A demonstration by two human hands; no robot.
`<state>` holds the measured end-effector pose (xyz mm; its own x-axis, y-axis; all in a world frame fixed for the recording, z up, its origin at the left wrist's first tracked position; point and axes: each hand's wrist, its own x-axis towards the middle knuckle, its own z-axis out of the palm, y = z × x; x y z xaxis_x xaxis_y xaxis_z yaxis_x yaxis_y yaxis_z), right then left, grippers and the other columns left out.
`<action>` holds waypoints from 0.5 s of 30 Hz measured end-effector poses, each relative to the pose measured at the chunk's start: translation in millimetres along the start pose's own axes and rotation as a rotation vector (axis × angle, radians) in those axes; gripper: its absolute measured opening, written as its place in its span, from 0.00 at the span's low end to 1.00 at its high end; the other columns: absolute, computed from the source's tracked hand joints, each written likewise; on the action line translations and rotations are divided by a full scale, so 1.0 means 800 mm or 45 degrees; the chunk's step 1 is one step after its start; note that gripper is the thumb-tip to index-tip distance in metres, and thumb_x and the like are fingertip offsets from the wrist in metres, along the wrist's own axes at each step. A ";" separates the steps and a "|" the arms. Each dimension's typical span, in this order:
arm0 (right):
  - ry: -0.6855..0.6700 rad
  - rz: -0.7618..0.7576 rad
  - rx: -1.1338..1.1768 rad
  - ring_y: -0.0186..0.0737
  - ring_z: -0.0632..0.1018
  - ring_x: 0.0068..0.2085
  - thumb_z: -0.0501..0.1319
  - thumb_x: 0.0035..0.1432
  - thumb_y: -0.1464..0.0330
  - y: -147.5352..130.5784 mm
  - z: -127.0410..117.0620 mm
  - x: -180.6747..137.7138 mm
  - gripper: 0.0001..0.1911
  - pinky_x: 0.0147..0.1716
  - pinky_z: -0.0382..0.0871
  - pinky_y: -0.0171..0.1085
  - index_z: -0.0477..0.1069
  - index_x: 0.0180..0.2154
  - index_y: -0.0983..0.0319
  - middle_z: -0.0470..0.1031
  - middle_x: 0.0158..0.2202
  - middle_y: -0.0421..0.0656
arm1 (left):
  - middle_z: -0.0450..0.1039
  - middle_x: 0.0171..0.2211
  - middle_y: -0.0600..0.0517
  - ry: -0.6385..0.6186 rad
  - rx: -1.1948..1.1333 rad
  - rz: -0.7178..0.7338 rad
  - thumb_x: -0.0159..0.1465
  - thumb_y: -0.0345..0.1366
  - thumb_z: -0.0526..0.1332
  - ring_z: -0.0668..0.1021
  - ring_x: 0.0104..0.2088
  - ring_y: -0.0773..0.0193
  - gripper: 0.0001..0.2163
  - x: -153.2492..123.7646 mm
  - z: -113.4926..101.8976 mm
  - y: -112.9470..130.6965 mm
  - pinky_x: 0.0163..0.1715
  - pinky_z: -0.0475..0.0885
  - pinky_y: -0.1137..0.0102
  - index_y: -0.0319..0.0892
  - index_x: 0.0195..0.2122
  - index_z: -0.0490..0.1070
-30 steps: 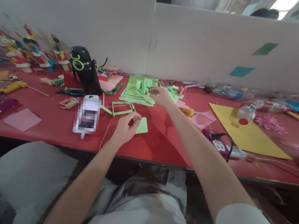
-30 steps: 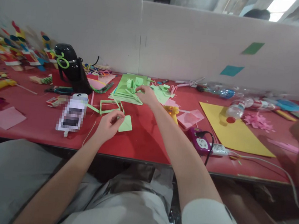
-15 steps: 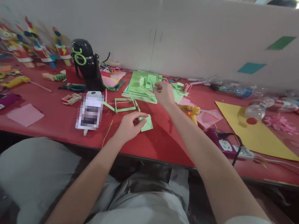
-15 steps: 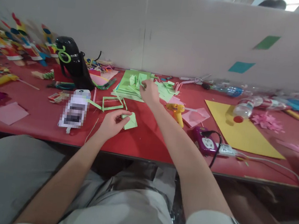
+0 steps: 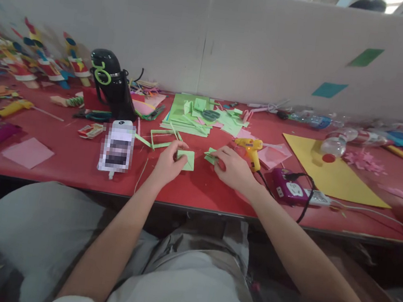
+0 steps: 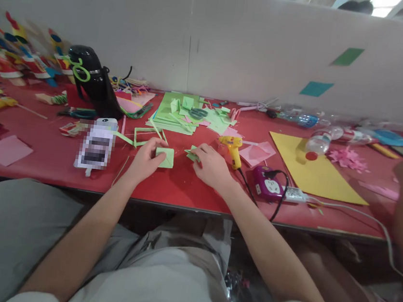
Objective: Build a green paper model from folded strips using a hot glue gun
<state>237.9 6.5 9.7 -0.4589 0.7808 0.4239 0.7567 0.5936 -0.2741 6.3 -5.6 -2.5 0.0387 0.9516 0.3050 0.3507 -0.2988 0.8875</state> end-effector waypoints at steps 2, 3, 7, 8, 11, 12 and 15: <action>0.102 0.047 0.040 0.51 0.76 0.49 0.60 0.58 0.70 0.000 -0.004 -0.010 0.16 0.45 0.72 0.45 0.72 0.49 0.60 0.76 0.47 0.50 | 0.63 0.24 0.60 -0.011 -0.052 -0.063 0.59 0.31 0.60 0.65 0.21 0.70 0.12 0.000 0.001 -0.006 0.23 0.59 0.73 0.45 0.44 0.64; 0.167 0.078 0.076 0.52 0.76 0.49 0.60 0.58 0.68 0.000 -0.006 -0.016 0.16 0.46 0.72 0.46 0.71 0.49 0.60 0.75 0.47 0.51 | 0.61 0.23 0.61 -0.018 -0.080 -0.094 0.59 0.31 0.60 0.64 0.20 0.70 0.13 0.000 0.002 -0.008 0.23 0.59 0.74 0.45 0.45 0.61; 0.362 0.296 0.146 0.48 0.77 0.39 0.60 0.59 0.63 0.012 -0.018 -0.040 0.07 0.40 0.72 0.45 0.71 0.37 0.60 0.76 0.38 0.49 | 0.64 0.24 0.61 -0.028 -0.142 -0.160 0.57 0.31 0.61 0.66 0.21 0.70 0.17 0.001 0.003 -0.013 0.24 0.59 0.74 0.46 0.45 0.56; 0.382 0.381 0.109 0.47 0.77 0.37 0.59 0.59 0.63 0.017 -0.022 -0.046 0.07 0.38 0.71 0.45 0.70 0.34 0.59 0.76 0.36 0.49 | 0.65 0.25 0.61 -0.030 -0.139 -0.169 0.57 0.31 0.61 0.67 0.22 0.70 0.18 0.001 0.003 -0.012 0.24 0.60 0.74 0.46 0.45 0.56; 0.320 0.648 -0.126 0.48 0.76 0.35 0.58 0.58 0.62 0.031 -0.035 -0.057 0.08 0.35 0.68 0.43 0.68 0.31 0.59 0.76 0.34 0.48 | 0.63 0.23 0.62 -0.027 -0.107 -0.194 0.57 0.32 0.62 0.66 0.21 0.70 0.19 0.000 0.003 -0.009 0.25 0.60 0.74 0.46 0.46 0.55; 0.263 0.726 -0.206 0.49 0.77 0.37 0.58 0.58 0.61 0.036 -0.039 -0.059 0.09 0.35 0.67 0.43 0.68 0.32 0.60 0.76 0.35 0.49 | 0.63 0.23 0.62 -0.027 -0.105 -0.201 0.57 0.32 0.62 0.66 0.21 0.70 0.19 0.000 0.003 -0.008 0.25 0.60 0.73 0.46 0.46 0.55; 0.074 0.906 -0.355 0.53 0.77 0.43 0.57 0.61 0.55 0.043 -0.051 -0.054 0.16 0.37 0.67 0.44 0.69 0.39 0.62 0.76 0.41 0.53 | 0.65 0.23 0.62 -0.022 -0.122 -0.217 0.57 0.32 0.62 0.66 0.21 0.70 0.19 0.000 0.003 -0.006 0.25 0.60 0.74 0.46 0.45 0.54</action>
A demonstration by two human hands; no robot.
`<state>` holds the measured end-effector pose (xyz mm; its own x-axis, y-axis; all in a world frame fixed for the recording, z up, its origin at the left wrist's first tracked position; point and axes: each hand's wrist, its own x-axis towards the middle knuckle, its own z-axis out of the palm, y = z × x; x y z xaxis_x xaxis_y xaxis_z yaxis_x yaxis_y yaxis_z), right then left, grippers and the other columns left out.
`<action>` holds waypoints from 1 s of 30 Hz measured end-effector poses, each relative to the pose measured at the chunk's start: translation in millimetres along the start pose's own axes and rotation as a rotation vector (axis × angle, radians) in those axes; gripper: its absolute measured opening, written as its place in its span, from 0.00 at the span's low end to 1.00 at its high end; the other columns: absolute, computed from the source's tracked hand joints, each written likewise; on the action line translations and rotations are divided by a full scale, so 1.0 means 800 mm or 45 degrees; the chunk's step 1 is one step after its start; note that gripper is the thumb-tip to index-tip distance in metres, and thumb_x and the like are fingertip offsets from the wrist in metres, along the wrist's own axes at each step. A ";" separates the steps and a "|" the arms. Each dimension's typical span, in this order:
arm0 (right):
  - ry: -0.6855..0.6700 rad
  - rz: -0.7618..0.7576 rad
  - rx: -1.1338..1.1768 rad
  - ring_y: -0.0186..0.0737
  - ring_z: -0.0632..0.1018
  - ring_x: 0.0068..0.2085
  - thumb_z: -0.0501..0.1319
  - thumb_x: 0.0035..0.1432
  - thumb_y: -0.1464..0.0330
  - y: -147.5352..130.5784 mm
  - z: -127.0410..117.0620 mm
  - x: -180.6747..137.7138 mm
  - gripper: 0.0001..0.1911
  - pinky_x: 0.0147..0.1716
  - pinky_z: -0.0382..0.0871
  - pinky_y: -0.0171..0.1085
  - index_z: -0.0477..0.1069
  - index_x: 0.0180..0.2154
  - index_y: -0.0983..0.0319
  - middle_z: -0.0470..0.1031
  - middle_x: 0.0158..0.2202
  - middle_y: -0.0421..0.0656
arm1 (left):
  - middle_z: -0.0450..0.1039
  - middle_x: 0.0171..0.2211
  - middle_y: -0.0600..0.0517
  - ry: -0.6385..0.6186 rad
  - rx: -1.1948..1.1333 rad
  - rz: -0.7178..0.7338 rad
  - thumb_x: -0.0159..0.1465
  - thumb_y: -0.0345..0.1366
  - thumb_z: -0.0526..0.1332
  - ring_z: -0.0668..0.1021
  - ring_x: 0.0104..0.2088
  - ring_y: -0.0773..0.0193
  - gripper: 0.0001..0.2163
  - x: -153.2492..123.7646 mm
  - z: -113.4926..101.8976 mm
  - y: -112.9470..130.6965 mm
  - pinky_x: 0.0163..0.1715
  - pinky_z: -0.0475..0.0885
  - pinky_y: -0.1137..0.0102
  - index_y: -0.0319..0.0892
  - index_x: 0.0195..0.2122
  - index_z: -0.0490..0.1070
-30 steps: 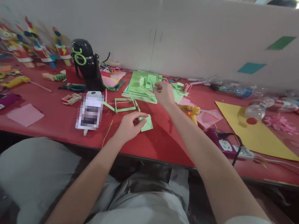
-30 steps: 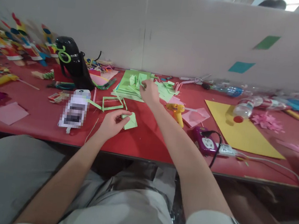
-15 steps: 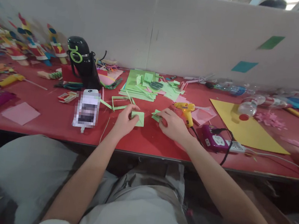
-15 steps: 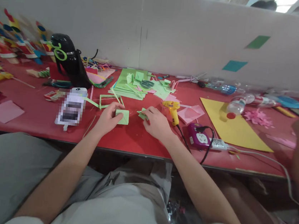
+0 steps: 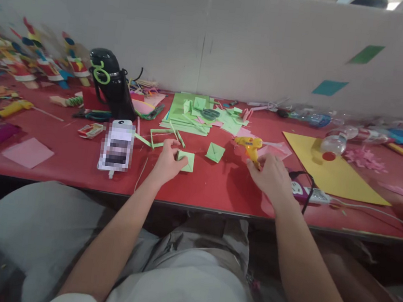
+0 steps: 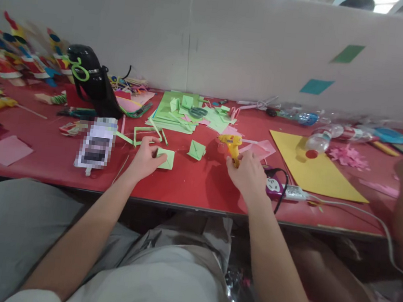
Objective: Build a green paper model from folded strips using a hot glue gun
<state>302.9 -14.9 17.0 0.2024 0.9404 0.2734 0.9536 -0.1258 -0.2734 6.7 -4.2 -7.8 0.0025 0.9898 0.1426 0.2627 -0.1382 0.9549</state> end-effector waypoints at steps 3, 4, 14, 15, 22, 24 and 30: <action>-0.123 0.106 -0.096 0.58 0.77 0.48 0.55 0.62 0.50 -0.005 -0.007 0.014 0.26 0.40 0.68 0.46 0.68 0.47 0.65 0.76 0.47 0.58 | 0.65 0.23 0.62 -0.011 -0.002 -0.009 0.56 0.32 0.63 0.66 0.21 0.70 0.19 0.000 0.000 0.002 0.25 0.60 0.74 0.46 0.45 0.54; -0.168 0.122 -0.125 0.60 0.77 0.50 0.55 0.62 0.49 -0.007 -0.008 0.019 0.28 0.41 0.68 0.47 0.68 0.49 0.66 0.75 0.48 0.60 | 0.66 0.23 0.62 -0.017 -0.004 -0.013 0.56 0.32 0.63 0.67 0.21 0.69 0.19 -0.001 0.001 0.004 0.25 0.60 0.74 0.47 0.44 0.54; -0.179 -0.012 0.349 0.51 0.79 0.41 0.63 0.56 0.61 -0.021 0.021 0.074 0.15 0.38 0.69 0.42 0.74 0.41 0.65 0.79 0.40 0.54 | 0.64 0.21 0.64 -0.034 -0.008 -0.018 0.56 0.32 0.63 0.66 0.20 0.70 0.19 0.000 0.002 0.004 0.24 0.60 0.73 0.46 0.44 0.53; -0.168 -0.028 0.536 0.49 0.79 0.39 0.64 0.55 0.60 -0.023 0.023 0.074 0.15 0.37 0.70 0.42 0.73 0.40 0.65 0.79 0.38 0.52 | 0.63 0.21 0.64 -0.026 -0.001 -0.010 0.56 0.32 0.63 0.65 0.20 0.70 0.19 0.000 0.002 0.003 0.24 0.59 0.73 0.46 0.44 0.54; -0.329 -0.201 1.389 0.34 0.71 0.24 0.68 0.50 0.48 -0.046 0.016 0.046 0.23 0.26 0.68 0.36 0.73 0.30 0.62 0.73 0.25 0.42 | 0.61 0.21 0.64 0.010 0.041 -0.020 0.56 0.30 0.62 0.63 0.20 0.70 0.19 0.000 0.002 0.004 0.24 0.57 0.73 0.47 0.43 0.53; -0.413 -0.212 1.428 0.33 0.71 0.25 0.69 0.49 0.47 -0.048 0.015 0.037 0.24 0.26 0.68 0.36 0.73 0.29 0.62 0.74 0.26 0.42 | 0.63 0.22 0.64 0.003 0.061 -0.018 0.56 0.30 0.62 0.65 0.21 0.70 0.19 0.000 0.002 0.004 0.25 0.58 0.73 0.47 0.43 0.53; -0.572 -0.327 1.367 0.34 0.71 0.25 0.69 0.51 0.49 -0.055 0.020 0.020 0.21 0.26 0.67 0.36 0.73 0.33 0.61 0.73 0.25 0.41 | 0.68 0.25 0.61 -0.032 0.085 0.014 0.57 0.31 0.61 0.69 0.23 0.68 0.19 0.002 0.002 -0.004 0.27 0.60 0.72 0.47 0.44 0.52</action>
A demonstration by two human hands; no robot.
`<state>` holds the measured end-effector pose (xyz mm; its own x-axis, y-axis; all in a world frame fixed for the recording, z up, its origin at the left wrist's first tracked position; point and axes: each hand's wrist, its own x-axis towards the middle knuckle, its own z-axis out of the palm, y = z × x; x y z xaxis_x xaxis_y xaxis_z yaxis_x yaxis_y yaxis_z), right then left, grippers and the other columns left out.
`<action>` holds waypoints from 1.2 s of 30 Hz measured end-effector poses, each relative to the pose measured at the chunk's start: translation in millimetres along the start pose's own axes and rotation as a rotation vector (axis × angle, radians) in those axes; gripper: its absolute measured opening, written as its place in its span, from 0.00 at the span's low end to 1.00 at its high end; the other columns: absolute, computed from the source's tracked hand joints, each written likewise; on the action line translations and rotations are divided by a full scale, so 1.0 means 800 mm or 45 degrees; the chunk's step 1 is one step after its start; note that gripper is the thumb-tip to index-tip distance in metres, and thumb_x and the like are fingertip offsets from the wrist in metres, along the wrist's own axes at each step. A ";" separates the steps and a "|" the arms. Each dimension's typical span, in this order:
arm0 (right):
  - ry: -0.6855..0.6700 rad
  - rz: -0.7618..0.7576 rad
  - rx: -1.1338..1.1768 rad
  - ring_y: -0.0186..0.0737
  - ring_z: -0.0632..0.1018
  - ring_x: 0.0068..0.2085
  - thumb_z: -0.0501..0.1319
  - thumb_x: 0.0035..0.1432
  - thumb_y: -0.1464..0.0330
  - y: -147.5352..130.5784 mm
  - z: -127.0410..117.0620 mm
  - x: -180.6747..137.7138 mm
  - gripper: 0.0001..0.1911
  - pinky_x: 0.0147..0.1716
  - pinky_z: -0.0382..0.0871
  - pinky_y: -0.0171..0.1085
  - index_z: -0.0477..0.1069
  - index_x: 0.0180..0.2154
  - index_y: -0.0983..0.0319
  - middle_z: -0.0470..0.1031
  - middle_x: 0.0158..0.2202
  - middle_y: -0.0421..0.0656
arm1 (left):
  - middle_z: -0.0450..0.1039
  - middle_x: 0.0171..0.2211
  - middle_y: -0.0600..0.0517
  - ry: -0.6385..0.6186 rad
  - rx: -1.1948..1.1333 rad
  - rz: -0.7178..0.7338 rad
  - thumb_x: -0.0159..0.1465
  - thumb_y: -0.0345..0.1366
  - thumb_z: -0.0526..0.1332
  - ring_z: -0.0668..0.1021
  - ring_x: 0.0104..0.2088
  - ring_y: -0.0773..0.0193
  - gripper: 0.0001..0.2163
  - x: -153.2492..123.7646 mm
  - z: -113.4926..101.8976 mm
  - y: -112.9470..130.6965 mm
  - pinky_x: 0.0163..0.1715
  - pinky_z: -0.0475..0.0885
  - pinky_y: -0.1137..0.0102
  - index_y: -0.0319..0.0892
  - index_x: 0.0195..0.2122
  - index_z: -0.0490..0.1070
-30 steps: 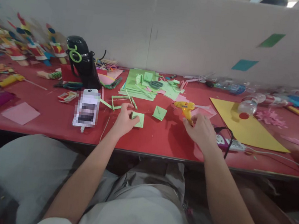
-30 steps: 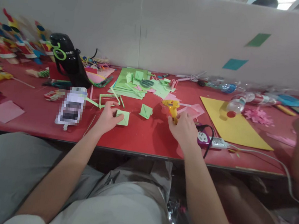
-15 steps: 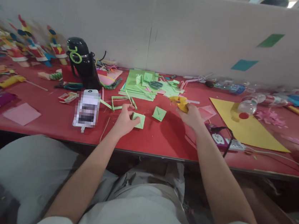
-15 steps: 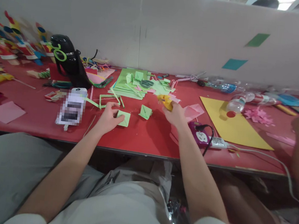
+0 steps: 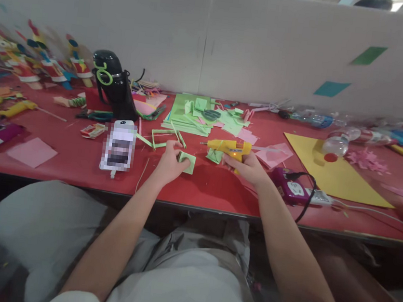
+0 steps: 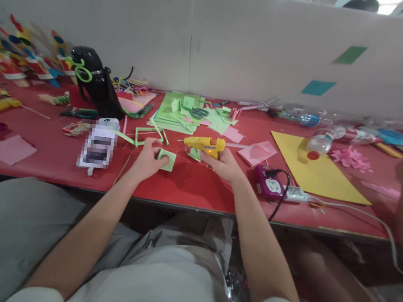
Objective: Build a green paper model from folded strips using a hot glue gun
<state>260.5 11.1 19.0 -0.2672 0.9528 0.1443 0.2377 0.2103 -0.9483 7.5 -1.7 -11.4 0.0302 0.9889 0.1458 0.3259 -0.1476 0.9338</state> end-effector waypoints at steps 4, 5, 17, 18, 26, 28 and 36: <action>-0.098 -0.029 -0.080 0.36 0.72 0.27 0.67 0.55 0.52 -0.001 0.012 -0.003 0.20 0.28 0.68 0.37 0.74 0.38 0.62 0.75 0.28 0.41 | 0.68 0.24 0.61 -0.021 0.035 0.032 0.57 0.32 0.61 0.69 0.24 0.68 0.18 0.000 0.000 -0.003 0.28 0.60 0.72 0.47 0.44 0.52; -0.120 -0.037 -0.109 0.37 0.73 0.28 0.66 0.56 0.52 -0.001 0.015 -0.004 0.19 0.29 0.68 0.37 0.74 0.38 0.62 0.75 0.29 0.42 | 0.68 0.24 0.61 -0.024 0.039 0.032 0.57 0.32 0.61 0.69 0.24 0.68 0.19 0.000 0.000 -0.003 0.28 0.60 0.72 0.47 0.44 0.52; -0.243 -0.114 -0.240 0.40 0.76 0.31 0.63 0.59 0.54 -0.005 0.030 -0.003 0.17 0.32 0.71 0.38 0.76 0.39 0.61 0.78 0.32 0.43 | 0.67 0.24 0.62 -0.049 0.043 0.039 0.56 0.32 0.63 0.69 0.24 0.68 0.20 -0.002 0.000 0.002 0.28 0.60 0.72 0.47 0.44 0.52; -0.249 -0.122 -0.239 0.41 0.76 0.32 0.63 0.59 0.54 -0.006 0.031 -0.003 0.17 0.33 0.72 0.38 0.76 0.41 0.61 0.78 0.33 0.43 | 0.68 0.24 0.62 -0.053 0.041 0.034 0.56 0.32 0.63 0.70 0.24 0.68 0.20 -0.002 0.000 0.002 0.28 0.60 0.72 0.47 0.44 0.52; -0.301 -0.158 -0.286 0.45 0.80 0.39 0.62 0.60 0.55 -0.003 0.030 -0.001 0.19 0.41 0.75 0.41 0.76 0.46 0.59 0.81 0.39 0.44 | 0.67 0.24 0.62 -0.052 0.039 0.031 0.56 0.32 0.63 0.70 0.24 0.68 0.20 -0.002 0.000 0.002 0.28 0.61 0.72 0.47 0.44 0.53; -0.299 -0.145 -0.288 0.46 0.80 0.40 0.62 0.61 0.55 -0.002 0.029 0.000 0.19 0.43 0.75 0.42 0.76 0.47 0.59 0.81 0.41 0.44 | 0.67 0.24 0.62 -0.056 0.035 0.034 0.56 0.32 0.63 0.69 0.24 0.69 0.20 -0.002 0.000 0.003 0.28 0.61 0.72 0.47 0.44 0.52; -0.301 -0.182 -0.315 0.46 0.80 0.42 0.61 0.61 0.55 0.002 0.028 0.001 0.19 0.44 0.75 0.42 0.75 0.48 0.60 0.81 0.43 0.45 | 0.68 0.24 0.61 -0.049 0.022 0.044 0.55 0.31 0.63 0.71 0.24 0.68 0.20 -0.002 0.000 0.002 0.29 0.61 0.72 0.47 0.44 0.53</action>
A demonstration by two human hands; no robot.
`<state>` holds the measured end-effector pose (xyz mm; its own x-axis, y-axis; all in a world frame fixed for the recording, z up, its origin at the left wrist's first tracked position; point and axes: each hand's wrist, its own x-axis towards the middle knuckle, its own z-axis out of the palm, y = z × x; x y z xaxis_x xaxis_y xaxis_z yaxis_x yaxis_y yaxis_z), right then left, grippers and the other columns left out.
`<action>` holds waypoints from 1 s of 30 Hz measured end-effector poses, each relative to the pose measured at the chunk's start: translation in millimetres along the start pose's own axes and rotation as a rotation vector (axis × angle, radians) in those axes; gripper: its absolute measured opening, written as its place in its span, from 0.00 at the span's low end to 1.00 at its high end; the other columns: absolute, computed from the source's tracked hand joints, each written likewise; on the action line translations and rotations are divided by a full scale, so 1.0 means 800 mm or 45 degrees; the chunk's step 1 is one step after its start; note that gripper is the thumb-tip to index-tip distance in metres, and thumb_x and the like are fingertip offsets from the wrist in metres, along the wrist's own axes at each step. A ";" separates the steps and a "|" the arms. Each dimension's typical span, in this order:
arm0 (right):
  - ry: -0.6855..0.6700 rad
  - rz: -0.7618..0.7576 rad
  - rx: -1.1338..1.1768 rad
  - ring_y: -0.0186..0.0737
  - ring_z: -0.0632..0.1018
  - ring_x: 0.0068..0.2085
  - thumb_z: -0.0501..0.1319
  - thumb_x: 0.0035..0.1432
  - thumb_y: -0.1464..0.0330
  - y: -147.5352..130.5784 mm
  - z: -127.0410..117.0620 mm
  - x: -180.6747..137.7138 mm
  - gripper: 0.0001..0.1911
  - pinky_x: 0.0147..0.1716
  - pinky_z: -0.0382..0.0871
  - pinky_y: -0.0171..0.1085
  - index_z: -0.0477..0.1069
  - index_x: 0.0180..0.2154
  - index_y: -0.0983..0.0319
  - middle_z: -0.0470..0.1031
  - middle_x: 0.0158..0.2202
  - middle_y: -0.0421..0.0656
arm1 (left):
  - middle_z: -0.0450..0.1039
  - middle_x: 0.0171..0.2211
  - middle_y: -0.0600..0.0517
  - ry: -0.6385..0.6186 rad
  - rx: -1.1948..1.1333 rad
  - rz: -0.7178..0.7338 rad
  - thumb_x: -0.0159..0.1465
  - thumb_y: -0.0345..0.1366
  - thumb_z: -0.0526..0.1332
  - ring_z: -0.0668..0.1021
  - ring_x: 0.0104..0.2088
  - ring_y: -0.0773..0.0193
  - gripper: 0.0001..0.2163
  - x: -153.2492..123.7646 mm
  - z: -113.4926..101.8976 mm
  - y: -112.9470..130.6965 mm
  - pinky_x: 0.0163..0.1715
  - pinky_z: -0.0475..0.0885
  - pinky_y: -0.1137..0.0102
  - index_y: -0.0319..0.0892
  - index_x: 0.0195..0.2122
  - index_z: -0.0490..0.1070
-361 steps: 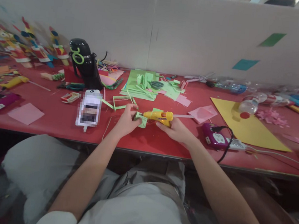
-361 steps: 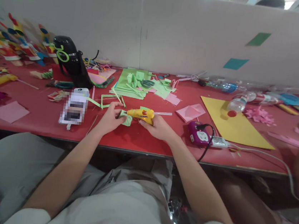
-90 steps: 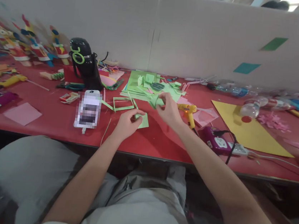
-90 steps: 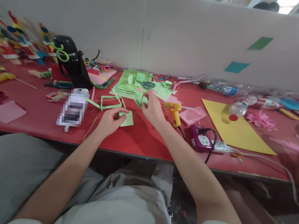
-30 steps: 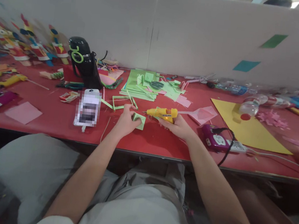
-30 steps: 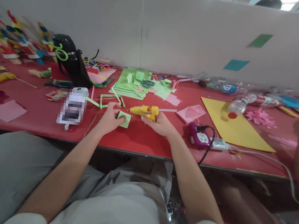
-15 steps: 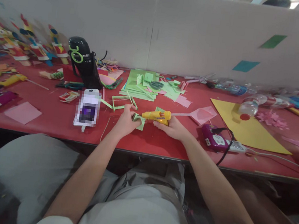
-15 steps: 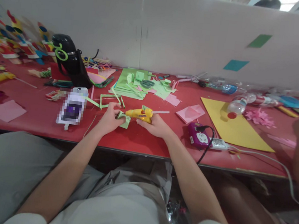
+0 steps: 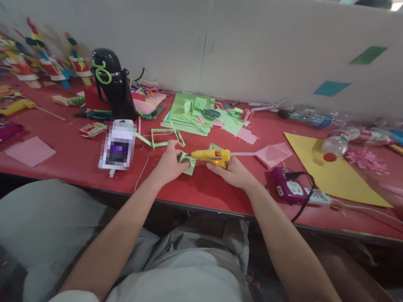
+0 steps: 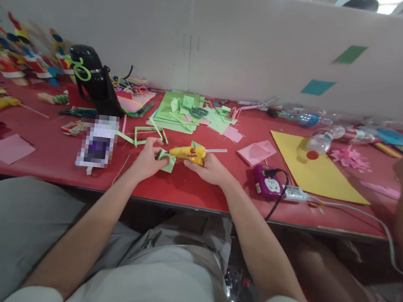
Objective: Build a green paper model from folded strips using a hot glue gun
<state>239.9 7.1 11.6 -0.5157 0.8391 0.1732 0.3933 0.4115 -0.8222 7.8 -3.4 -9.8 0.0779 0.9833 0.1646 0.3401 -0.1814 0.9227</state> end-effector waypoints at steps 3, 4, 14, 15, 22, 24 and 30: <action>0.003 0.007 -0.009 0.47 0.80 0.41 0.61 0.61 0.55 -0.003 0.000 -0.001 0.19 0.44 0.75 0.42 0.76 0.47 0.60 0.81 0.42 0.45 | 0.69 0.25 0.61 0.001 -0.014 -0.014 0.55 0.31 0.63 0.71 0.24 0.68 0.20 0.001 0.000 -0.001 0.28 0.60 0.72 0.47 0.44 0.53; 0.004 0.003 -0.011 0.47 0.80 0.42 0.61 0.61 0.56 -0.004 -0.001 -0.001 0.19 0.44 0.75 0.43 0.76 0.47 0.60 0.81 0.42 0.45 | 0.69 0.25 0.61 -0.001 -0.008 -0.020 0.55 0.31 0.63 0.71 0.25 0.68 0.20 0.001 0.000 -0.001 0.28 0.60 0.72 0.47 0.44 0.53; -0.002 -0.010 0.011 0.46 0.80 0.42 0.62 0.61 0.56 0.002 -0.001 -0.001 0.18 0.44 0.75 0.42 0.76 0.47 0.60 0.81 0.42 0.45 | 0.70 0.24 0.61 0.009 -0.037 -0.018 0.56 0.32 0.64 0.71 0.24 0.68 0.20 0.002 0.000 -0.002 0.28 0.60 0.73 0.47 0.43 0.53; 0.000 -0.008 0.016 0.46 0.80 0.42 0.62 0.61 0.56 0.002 -0.001 -0.001 0.18 0.44 0.75 0.42 0.76 0.48 0.60 0.81 0.43 0.45 | 0.70 0.24 0.61 0.012 -0.037 -0.017 0.56 0.33 0.64 0.71 0.24 0.68 0.20 0.002 0.000 -0.002 0.28 0.60 0.73 0.47 0.43 0.53; -0.010 0.006 0.018 0.47 0.81 0.44 0.61 0.62 0.57 0.003 -0.005 -0.003 0.19 0.48 0.75 0.45 0.76 0.49 0.59 0.81 0.45 0.45 | 0.68 0.23 0.62 0.053 -0.030 -0.037 0.56 0.33 0.64 0.69 0.22 0.69 0.20 0.002 -0.001 -0.002 0.27 0.59 0.73 0.47 0.44 0.54; -0.011 0.004 0.027 0.47 0.81 0.46 0.62 0.61 0.57 0.004 -0.005 -0.003 0.19 0.49 0.74 0.46 0.76 0.50 0.59 0.81 0.46 0.45 | 0.67 0.23 0.63 0.072 -0.053 -0.056 0.56 0.33 0.65 0.68 0.21 0.70 0.20 0.002 -0.001 -0.002 0.26 0.58 0.73 0.47 0.44 0.54; -0.002 0.007 0.021 0.48 0.81 0.46 0.62 0.62 0.56 0.001 -0.006 -0.004 0.18 0.50 0.75 0.45 0.77 0.48 0.58 0.81 0.46 0.45 | 0.69 0.25 0.61 0.105 -0.122 -0.081 0.55 0.31 0.65 0.70 0.22 0.70 0.20 0.002 -0.002 -0.001 0.27 0.61 0.73 0.46 0.43 0.54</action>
<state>245.1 6.5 12.8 -0.5145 0.8408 0.1681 0.3834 0.4010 -0.8320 5.8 -1.9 -10.1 -0.0193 0.9914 0.1291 0.2508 -0.1202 0.9605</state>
